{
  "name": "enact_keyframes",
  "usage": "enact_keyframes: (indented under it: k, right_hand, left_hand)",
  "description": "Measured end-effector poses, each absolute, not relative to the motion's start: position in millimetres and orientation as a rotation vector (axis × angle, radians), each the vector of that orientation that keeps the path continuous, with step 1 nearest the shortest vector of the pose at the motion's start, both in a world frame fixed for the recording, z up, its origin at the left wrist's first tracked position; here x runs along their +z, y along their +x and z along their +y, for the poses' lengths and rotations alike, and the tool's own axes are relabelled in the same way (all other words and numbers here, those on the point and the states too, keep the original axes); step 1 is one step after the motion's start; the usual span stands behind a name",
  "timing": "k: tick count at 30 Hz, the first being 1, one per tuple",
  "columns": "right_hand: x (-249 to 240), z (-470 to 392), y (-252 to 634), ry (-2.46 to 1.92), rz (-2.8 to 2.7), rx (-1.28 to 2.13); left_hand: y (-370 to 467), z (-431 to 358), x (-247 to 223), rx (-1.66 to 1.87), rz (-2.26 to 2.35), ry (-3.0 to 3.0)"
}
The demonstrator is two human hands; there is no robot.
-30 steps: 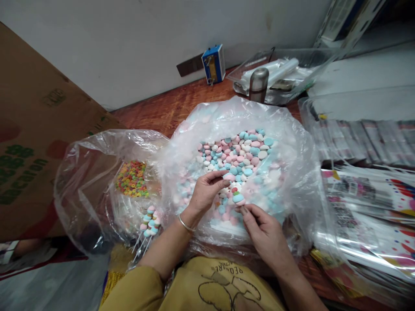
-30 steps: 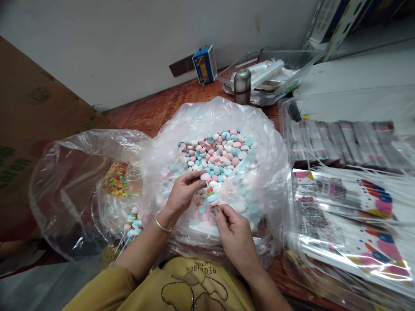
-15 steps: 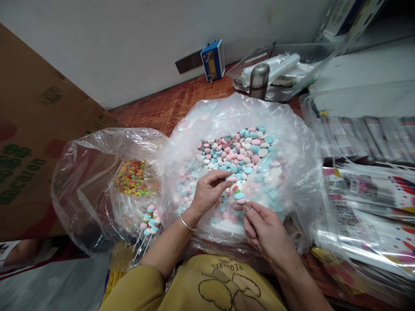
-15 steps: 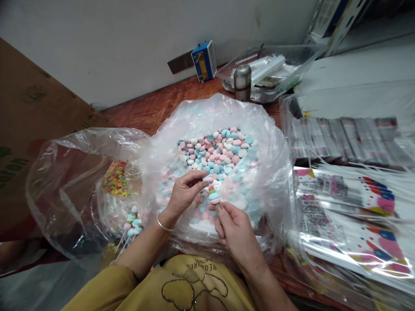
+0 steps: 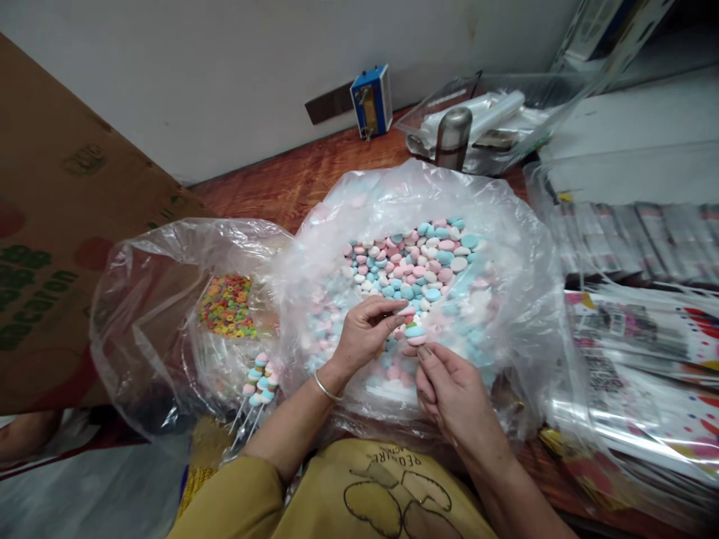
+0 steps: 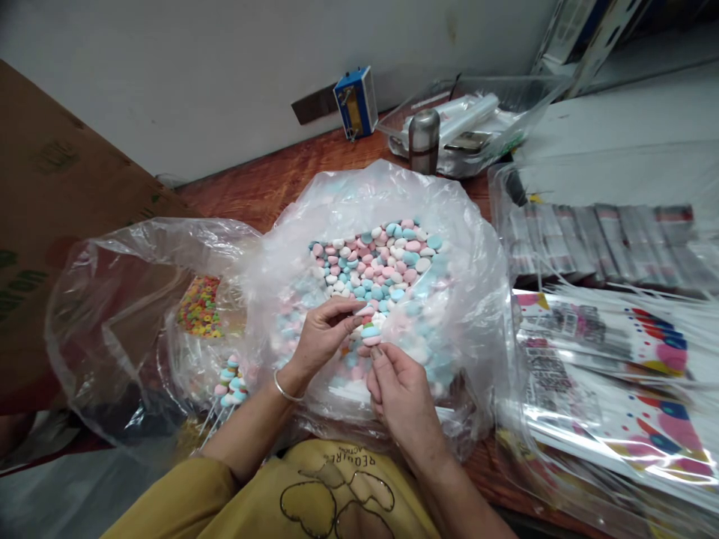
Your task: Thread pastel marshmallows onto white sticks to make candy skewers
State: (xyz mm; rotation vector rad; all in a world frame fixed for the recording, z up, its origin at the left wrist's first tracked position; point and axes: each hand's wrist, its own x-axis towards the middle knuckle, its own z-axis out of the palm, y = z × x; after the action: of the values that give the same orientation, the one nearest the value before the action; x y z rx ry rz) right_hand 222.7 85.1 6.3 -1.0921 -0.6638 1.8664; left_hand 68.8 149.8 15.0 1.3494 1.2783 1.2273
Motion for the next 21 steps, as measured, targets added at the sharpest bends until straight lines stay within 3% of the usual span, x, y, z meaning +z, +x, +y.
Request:
enact_keyframes:
  k: [8,15,21]
  right_hand:
    - [-7.4,88.7,211.2,-1.076,-0.740,1.773]
    - [-5.8,93.8,214.6,-1.172,-1.348,1.191]
    - [3.3,82.9,220.3,-1.212,-1.671,0.979]
  left_hand:
    - [69.8,145.8,19.3,1.242,1.197,1.325]
    - [88.3,135.6,35.3,1.340,0.892,0.602]
    - [104.3,130.3,47.2,1.440,0.795,0.418]
